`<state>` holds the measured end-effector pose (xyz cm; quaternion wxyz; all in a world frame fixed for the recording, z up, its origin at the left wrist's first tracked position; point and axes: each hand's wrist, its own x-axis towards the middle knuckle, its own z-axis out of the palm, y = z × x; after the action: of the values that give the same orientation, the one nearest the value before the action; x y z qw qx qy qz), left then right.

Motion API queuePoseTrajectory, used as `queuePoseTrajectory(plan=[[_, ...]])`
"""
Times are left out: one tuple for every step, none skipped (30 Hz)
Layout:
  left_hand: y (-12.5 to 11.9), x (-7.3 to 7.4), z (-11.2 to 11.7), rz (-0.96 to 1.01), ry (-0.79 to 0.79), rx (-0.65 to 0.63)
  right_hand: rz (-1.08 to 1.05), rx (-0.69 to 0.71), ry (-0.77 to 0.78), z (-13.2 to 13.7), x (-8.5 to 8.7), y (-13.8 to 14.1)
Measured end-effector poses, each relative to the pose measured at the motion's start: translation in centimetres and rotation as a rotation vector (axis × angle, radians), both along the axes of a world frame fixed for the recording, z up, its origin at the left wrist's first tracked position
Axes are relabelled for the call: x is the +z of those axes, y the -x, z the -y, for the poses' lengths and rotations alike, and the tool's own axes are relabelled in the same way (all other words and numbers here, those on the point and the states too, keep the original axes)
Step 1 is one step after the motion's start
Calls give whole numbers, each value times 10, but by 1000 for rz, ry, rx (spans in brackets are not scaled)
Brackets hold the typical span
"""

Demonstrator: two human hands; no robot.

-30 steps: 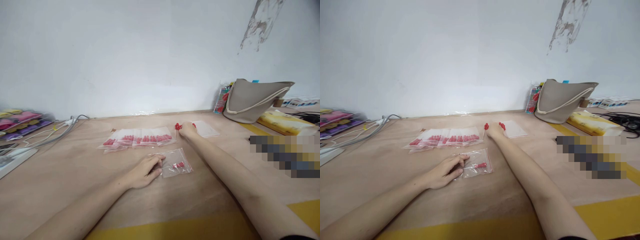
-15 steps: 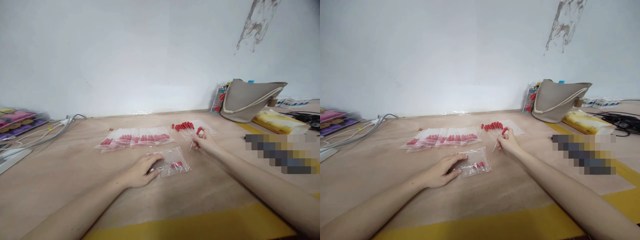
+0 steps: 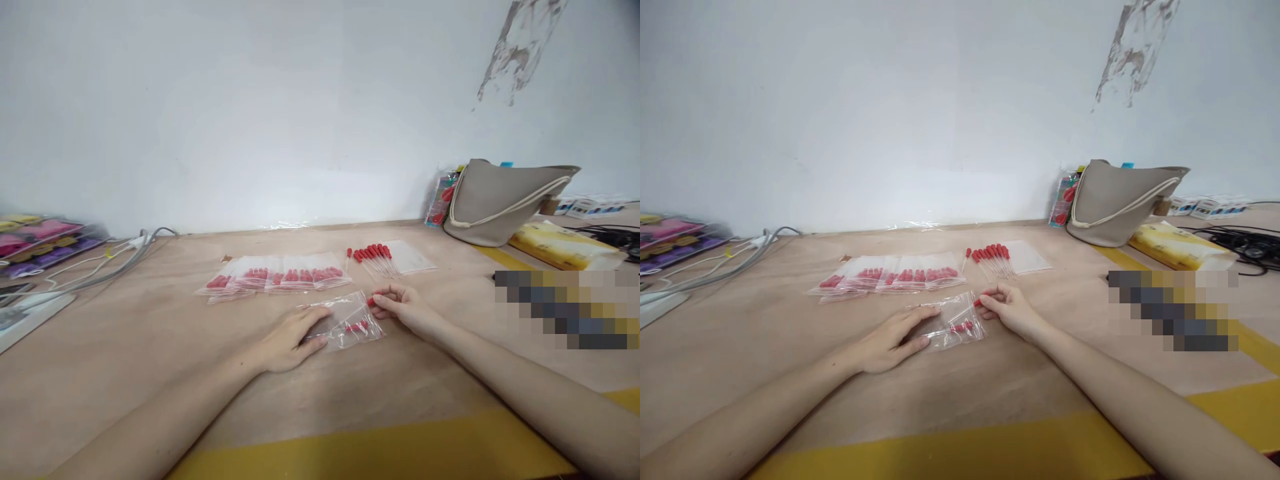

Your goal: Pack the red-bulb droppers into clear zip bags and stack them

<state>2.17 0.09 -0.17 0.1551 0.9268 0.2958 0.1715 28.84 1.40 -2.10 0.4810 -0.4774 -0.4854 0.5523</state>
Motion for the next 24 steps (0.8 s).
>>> queuePoseTrajectory(plan=[[0,0,0,0,1,1,85,42,-18,-1,0,-5],[0,0,0,0,3,2,184,85,-48,-1,1,-9],[1,-1,0,0,4,3,290,122,-92,-2,2,-13],[1,-1,0,-2,6,4,393,155,-147,-4,3,-16],[1,-1,0,-1,6,5,484,183,-206,-5,4,-19],[1,-2,0,1,4,6,554,205,-262,-7,4,-20],[1,-2,0,4,1,5,598,221,-309,-8,5,-20],[1,-2,0,8,-2,4,620,233,-342,-9,5,-19],[0,-2,0,11,-5,2,624,247,-361,-9,4,-18],[0,-2,0,15,-7,-1,617,263,-371,-9,3,-15],[0,-2,0,20,-9,-5,600,279,-374,-9,2,-12],[0,-2,0,24,-9,-9,573,294,-370,-8,1,-9],[0,-2,0,28,-10,-12,537,310,-358,-6,1,-5],[0,-2,0,31,-10,-11,495,329,-339,-4,1,-2],[0,-2,0,31,-10,-9,449,351,-313,-2,1,1],[0,-2,0,30,-10,-6,402,375,-280,0,2,4],[0,-2,0,26,-10,-4,359,399,-242,2,4,6],[0,-3,0,23,-9,-2,322,421,-204,3,5,7],[0,-3,0,20,-9,-2,291,441,-167,4,6,7],[0,-2,0,16,-8,-3,267,451,-137,3,7,5],[0,-2,0,16,-7,-4,257,448,-116,2,8,3],[0,-1,0,18,-6,-5,267,430,-108,-1,8,1],[-1,-1,1,20,0,-7,297,392,-117,-5,8,-3],[-1,0,1,27,10,-7,351,327,-144,-11,7,-7]])
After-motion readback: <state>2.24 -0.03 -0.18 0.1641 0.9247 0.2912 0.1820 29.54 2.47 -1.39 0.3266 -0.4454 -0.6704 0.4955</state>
